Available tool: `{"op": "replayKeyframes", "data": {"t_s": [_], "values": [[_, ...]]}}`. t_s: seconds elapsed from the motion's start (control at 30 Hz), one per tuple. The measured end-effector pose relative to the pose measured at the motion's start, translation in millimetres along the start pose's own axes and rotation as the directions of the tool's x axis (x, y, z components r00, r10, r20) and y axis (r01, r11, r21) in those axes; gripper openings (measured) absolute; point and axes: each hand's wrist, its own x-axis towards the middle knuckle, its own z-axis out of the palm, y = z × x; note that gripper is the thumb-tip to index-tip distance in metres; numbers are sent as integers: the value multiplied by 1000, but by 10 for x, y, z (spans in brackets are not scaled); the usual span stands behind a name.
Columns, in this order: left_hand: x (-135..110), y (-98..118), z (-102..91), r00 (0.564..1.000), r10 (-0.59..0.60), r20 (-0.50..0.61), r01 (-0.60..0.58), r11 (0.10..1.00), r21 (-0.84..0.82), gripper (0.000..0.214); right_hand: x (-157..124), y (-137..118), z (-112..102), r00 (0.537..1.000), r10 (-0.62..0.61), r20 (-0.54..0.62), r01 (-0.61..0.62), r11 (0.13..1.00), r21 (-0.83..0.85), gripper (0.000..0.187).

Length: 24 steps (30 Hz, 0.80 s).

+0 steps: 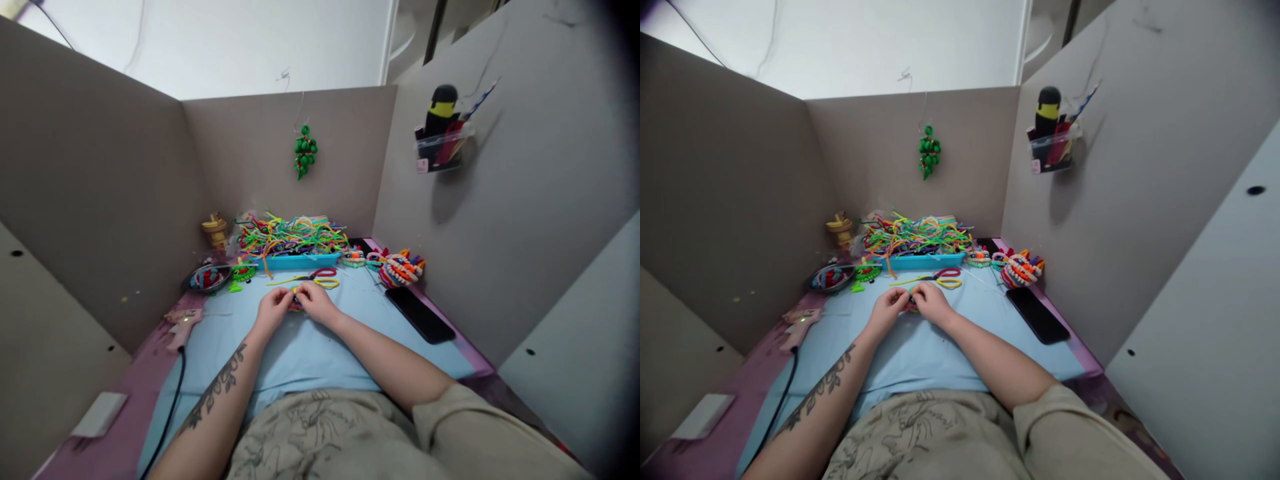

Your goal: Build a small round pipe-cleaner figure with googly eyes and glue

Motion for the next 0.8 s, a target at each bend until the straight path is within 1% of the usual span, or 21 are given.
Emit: {"op": "replayKeyframes", "data": {"t_s": [0.03, 0.1, 0.13, 0.2, 0.3, 0.4, 0.47, 0.53, 0.7, 0.8], "values": [[-5, -1, -10, 996, 85, -11, -83, 988, 132, 22, 0, -7, -8, 1000, -11, -2, 11, 1000, -17, 11], [-14, 0, -32, 972, 235, -5, -219, 912, 348, 18, -2, -22, -25, 999, -32, -4, 31, 998, -48, 11], [-17, 1, -41, 957, 290, 6, -266, 868, 418, 16, -4, -27, -33, 999, -39, -5, 39, 997, -59, 11], [-19, 4, -53, 934, 355, 35, -324, 803, 500, 15, -9, -27, -39, 999, -45, -9, 44, 997, -61, 11], [-11, 1, -59, 929, 366, 62, -341, 777, 529, 18, -16, -11, -30, 1000, -11, -10, 11, 1000, 3, 9], [3, -10, -62, 936, 349, 47, -321, 788, 525, 20, -19, 0, -18, 999, 49, 2, -48, 993, 112, 13], [10, -14, -64, 939, 341, 47, -314, 792, 524, 21, -16, -7, -27, 998, 69, 10, -70, 986, 151, 17], [13, -12, -65, 941, 333, 57, -312, 793, 524, 21, -12, -23, -52, 998, 66, -2, -65, 988, 141, 16], [13, 6, -66, 950, 302, 78, -300, 818, 490, 20, -6, -55, -112, 996, -2, -92, 7, 998, 57, 15], [13, 17, -69, 951, 302, 66, -295, 824, 483, 21, -6, -54, -98, 997, 12, -77, -6, 997, 77, 16]]}}
